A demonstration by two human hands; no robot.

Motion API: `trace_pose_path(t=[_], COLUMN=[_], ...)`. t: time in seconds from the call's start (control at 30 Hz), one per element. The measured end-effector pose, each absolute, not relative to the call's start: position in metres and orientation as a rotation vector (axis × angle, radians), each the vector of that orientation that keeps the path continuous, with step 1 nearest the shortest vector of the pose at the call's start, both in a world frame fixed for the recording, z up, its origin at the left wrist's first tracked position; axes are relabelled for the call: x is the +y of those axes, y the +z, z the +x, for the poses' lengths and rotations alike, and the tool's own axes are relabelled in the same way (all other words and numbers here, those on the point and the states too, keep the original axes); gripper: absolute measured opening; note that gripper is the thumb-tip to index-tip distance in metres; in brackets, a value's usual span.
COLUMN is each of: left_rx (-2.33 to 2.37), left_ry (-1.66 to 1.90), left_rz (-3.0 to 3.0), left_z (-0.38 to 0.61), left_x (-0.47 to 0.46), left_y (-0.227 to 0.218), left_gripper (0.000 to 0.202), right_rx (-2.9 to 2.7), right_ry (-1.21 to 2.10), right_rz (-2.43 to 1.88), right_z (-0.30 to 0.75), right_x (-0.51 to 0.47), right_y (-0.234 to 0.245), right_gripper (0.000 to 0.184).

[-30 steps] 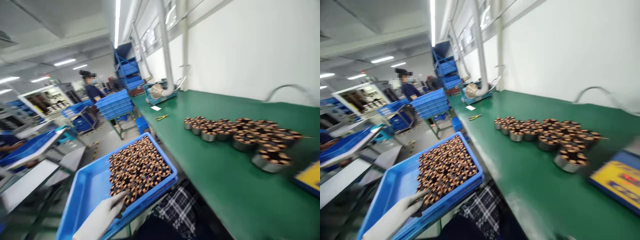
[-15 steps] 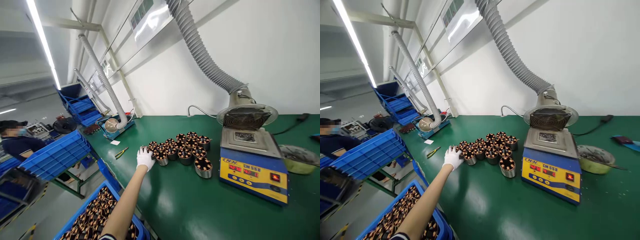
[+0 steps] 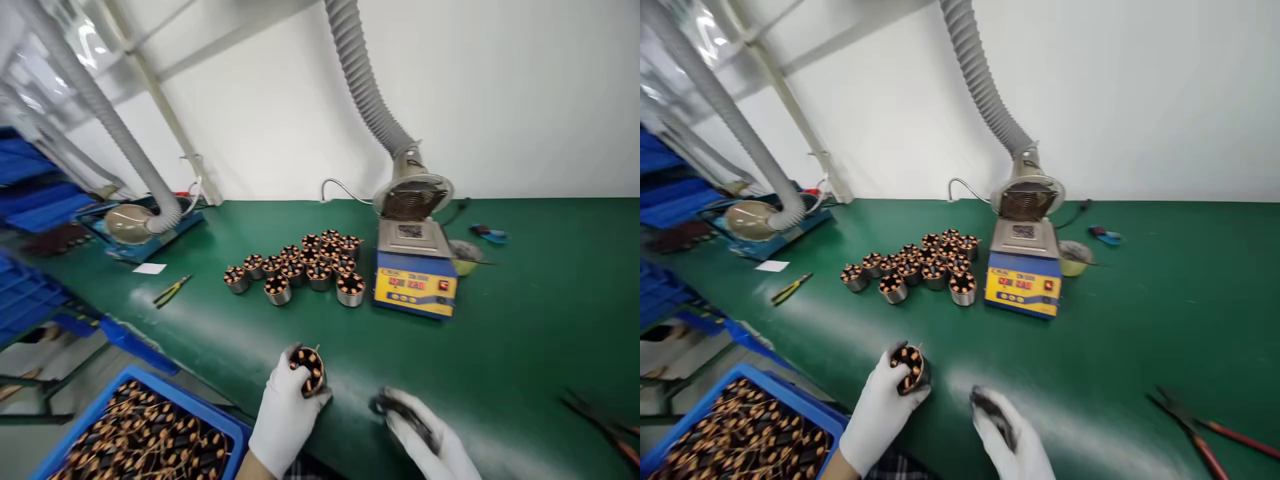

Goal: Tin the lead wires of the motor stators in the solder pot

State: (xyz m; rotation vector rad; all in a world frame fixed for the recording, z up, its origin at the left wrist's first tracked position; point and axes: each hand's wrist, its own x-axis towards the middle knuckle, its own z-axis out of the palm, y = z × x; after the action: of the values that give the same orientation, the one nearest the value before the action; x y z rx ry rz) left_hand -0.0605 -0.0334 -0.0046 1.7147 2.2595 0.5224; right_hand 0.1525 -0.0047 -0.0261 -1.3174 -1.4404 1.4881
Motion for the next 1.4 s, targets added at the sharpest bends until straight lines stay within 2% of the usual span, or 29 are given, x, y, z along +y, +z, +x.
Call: trace_pose_path(t=[0.1,0.17,0.2,0.3,0.4,0.47,0.57,0.63,0.77,0.87,1.17,1.4], left_rx=[1.964,1.732,1.615,1.366,1.292,1.269,1.215,1.185,1.139,1.141,1.136,1.127], left_ry=[0.604,0.687,0.746,0.918,0.961,0.961,0.965,0.955,0.949,0.948,0.929,0.913], left_rz=[2.049,2.298,2.387,2.471,2.480,2.493,2.473,2.446,2.424,2.429,2.448,2.455], left_z=[-0.028,-0.009,-0.001,0.017,0.025,0.026,0.023,0.020,0.017,0.016,0.017,0.016], left_x=[-0.040,-0.041,-0.042,-0.043,-0.040,-0.037,-0.031,-0.029,-0.028,-0.028,-0.027,-0.029], left_y=[-0.008,-0.011,-0.012,-0.015,-0.014,-0.011,-0.008,-0.008,-0.010,-0.008,-0.007,-0.007], left_gripper=[0.027,0.037,0.042,0.043,0.035,0.025,0.020,0.023,0.021,0.016,0.011,0.008], right_rx=[-1.695,-1.788,-1.818,-1.905,-2.000,-1.925,-1.569,-1.488,-1.823,-1.915,-1.989,-2.001], right_ry=[0.673,0.097,-0.084,-0.300,-0.380,-0.288,0.077,0.355,1.140,1.434,1.279,1.301], right_rz=[-1.604,-1.957,-2.149,-2.504,-2.569,-2.635,-2.688,-2.522,-2.011,-1.886,-1.888,-1.884], right_z=[0.184,0.223,0.245,0.299,0.319,0.316,0.295,0.275,0.230,0.208,0.195,0.189], right_x=[0.014,0.024,0.026,0.020,0.009,0.004,-0.004,-0.015,-0.043,-0.054,-0.060,-0.062], right_y=[-0.012,-0.009,-0.009,-0.015,-0.022,-0.024,-0.021,-0.016,0.003,0.020,0.032,0.035], right_gripper=[0.045,0.051,0.052,0.054,0.051,0.049,0.041,0.032,0.024,0.024,0.029,0.031])
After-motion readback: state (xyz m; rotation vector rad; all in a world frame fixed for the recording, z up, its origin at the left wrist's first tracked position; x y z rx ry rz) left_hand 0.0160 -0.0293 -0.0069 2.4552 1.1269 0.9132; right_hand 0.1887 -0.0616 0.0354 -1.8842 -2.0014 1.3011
